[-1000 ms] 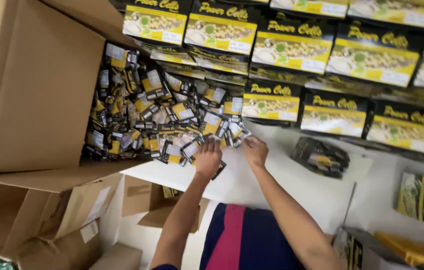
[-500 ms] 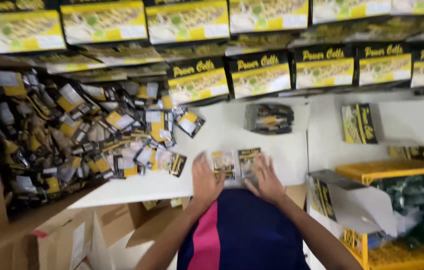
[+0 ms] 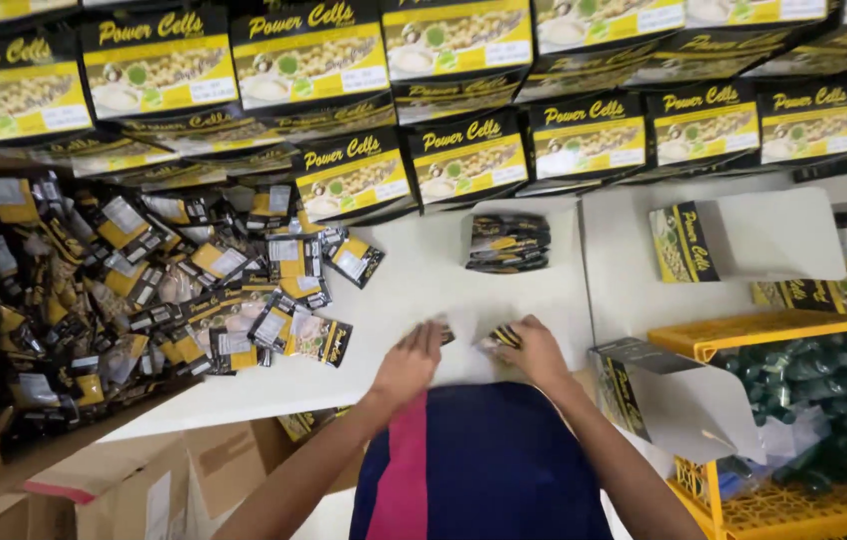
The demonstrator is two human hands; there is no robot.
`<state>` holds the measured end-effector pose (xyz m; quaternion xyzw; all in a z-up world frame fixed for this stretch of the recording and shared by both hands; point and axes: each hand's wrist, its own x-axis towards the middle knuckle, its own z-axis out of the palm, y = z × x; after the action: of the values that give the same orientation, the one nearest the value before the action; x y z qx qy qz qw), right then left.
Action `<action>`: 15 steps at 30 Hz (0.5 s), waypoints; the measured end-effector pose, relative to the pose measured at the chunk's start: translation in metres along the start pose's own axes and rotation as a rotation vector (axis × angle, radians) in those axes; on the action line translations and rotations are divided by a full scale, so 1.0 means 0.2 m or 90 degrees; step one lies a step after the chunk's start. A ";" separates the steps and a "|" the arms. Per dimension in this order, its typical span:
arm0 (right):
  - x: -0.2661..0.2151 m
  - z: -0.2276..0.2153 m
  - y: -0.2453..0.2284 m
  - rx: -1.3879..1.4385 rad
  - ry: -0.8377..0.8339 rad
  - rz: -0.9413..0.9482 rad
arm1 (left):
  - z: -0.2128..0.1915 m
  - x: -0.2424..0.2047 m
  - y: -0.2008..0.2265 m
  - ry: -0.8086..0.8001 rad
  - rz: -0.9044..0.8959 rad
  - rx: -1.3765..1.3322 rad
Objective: The person organizes small product packets into boxes and places them onto a storage shelf along with other product boxes.
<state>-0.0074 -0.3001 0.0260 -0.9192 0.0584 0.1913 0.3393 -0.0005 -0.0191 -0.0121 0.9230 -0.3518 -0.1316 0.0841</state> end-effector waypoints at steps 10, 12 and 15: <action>-0.36 -1.06 -0.53 0.162 0.273 0.041 | -1.00 0.68 0.35 0.356 0.079 0.022; -0.30 -1.10 -0.57 0.122 0.324 -0.049 | -0.77 0.91 0.31 0.296 0.000 0.119; -0.09 -1.03 -0.59 -0.013 0.367 -0.254 | -0.47 1.12 0.26 0.220 -0.099 0.118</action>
<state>0.0689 -0.3445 0.2469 -0.9320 -0.0309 -0.1459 0.3304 0.1556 -0.2014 0.0491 0.9600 -0.2705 0.0551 0.0477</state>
